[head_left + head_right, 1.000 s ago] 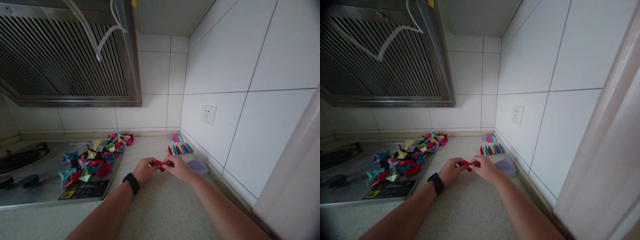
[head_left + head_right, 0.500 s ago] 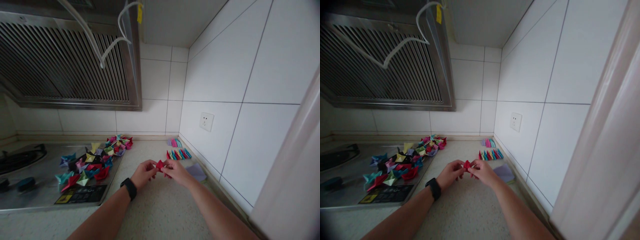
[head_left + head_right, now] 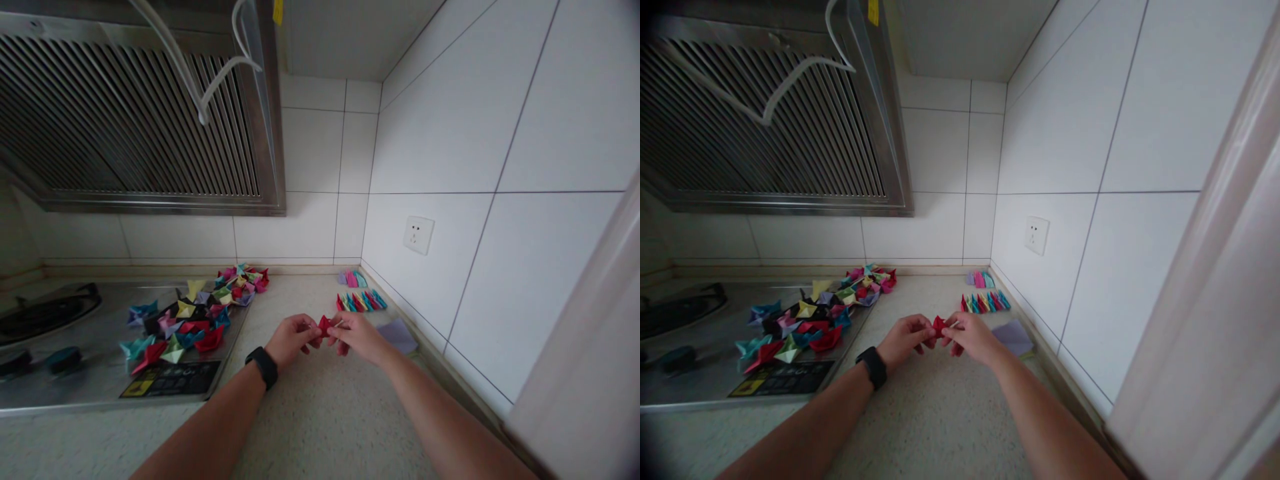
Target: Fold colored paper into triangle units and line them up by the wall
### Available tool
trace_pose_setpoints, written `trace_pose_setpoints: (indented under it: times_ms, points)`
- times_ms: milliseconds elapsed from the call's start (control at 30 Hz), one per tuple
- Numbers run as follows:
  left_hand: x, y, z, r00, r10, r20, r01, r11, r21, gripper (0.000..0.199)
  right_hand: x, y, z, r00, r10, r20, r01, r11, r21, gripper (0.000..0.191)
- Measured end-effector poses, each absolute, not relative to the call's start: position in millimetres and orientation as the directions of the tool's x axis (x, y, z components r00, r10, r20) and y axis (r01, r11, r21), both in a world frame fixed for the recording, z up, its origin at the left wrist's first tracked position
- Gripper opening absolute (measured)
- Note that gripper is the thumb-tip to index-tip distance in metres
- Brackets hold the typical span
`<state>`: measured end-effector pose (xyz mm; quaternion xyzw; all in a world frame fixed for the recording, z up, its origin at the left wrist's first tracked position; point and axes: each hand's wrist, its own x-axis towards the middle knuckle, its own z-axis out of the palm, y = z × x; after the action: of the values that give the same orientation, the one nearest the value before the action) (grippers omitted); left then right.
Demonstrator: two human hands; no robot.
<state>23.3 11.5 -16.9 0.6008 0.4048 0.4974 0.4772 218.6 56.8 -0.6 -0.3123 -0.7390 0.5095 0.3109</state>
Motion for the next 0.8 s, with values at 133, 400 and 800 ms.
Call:
trace_pose_setpoints:
  times_ms: [133, 400, 800]
  points:
    - [23.0, 12.9, -18.4, 0.172, 0.961, 0.215, -0.015, -0.216, 0.976, 0.030, 216.3, 55.9, -0.7, -0.595, 0.794, 0.124, 0.125, 0.244, -0.962, 0.035]
    - [24.5, 11.6, -16.9, 0.175, 0.971, 0.163, -0.009, -0.164, 0.986, 0.036, 217.8, 60.0, -4.7, -0.558, 0.818, 0.140, 0.165, 0.274, -0.948, 0.030]
    - [29.7, 9.9, -14.1, 0.174, 0.978, 0.118, -0.023, -0.116, 0.993, 0.038, 215.0, 56.4, -4.6, -0.554, 0.815, 0.170, 0.259, 0.362, -0.895, 0.020]
